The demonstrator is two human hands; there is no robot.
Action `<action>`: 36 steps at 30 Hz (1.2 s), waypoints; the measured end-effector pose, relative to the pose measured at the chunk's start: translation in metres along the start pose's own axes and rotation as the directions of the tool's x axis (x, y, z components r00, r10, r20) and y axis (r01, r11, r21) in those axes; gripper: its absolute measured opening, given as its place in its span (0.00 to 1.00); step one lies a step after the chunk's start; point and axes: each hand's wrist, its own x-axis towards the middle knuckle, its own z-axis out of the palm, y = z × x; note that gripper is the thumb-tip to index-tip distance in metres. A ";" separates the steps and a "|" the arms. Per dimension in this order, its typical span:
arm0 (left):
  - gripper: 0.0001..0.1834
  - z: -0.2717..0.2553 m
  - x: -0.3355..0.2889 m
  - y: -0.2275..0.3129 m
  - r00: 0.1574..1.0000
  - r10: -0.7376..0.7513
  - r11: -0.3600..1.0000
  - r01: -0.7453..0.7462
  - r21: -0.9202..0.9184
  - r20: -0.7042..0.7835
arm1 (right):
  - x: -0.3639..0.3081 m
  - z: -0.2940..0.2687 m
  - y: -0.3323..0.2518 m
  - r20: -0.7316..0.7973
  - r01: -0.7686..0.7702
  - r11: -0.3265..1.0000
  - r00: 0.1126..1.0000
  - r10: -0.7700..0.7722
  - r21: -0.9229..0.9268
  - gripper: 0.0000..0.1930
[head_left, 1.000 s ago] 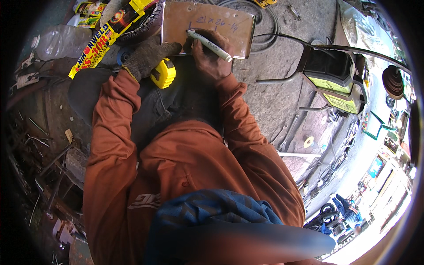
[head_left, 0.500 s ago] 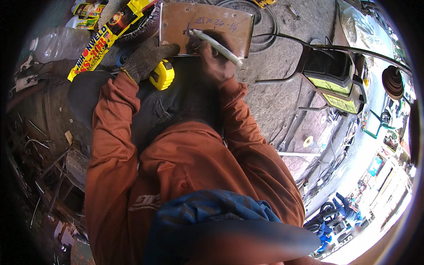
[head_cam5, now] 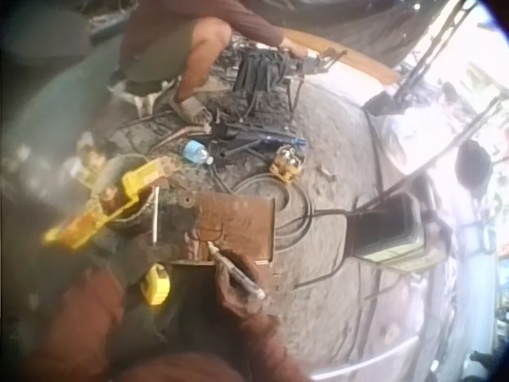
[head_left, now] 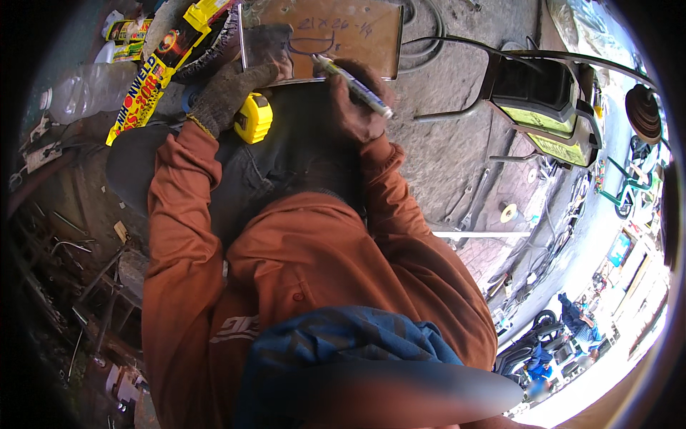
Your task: The person sits on the ground and uses a marker to draw a curved line and write dimensions on a rectangular metal sheet. They hold the sheet steady with one hand while drawing with the other.
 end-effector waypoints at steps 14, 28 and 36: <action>0.23 -0.007 0.003 0.008 0.960 -0.248 0.920 0.275 -0.280 0.126 | 0.006 0.008 0.010 0.063 0.096 0.982 0.994 -0.086 -0.166 0.13; 0.11 -0.001 0.015 0.016 0.719 -0.620 0.215 0.540 -0.814 0.314 | 0.011 0.011 0.012 0.154 0.142 0.967 0.982 -0.111 -0.212 0.13; 0.12 -0.003 0.015 0.016 0.688 -0.626 0.189 0.591 -0.784 0.367 | 0.015 0.015 0.010 0.134 0.157 0.962 0.982 -0.129 -0.224 0.13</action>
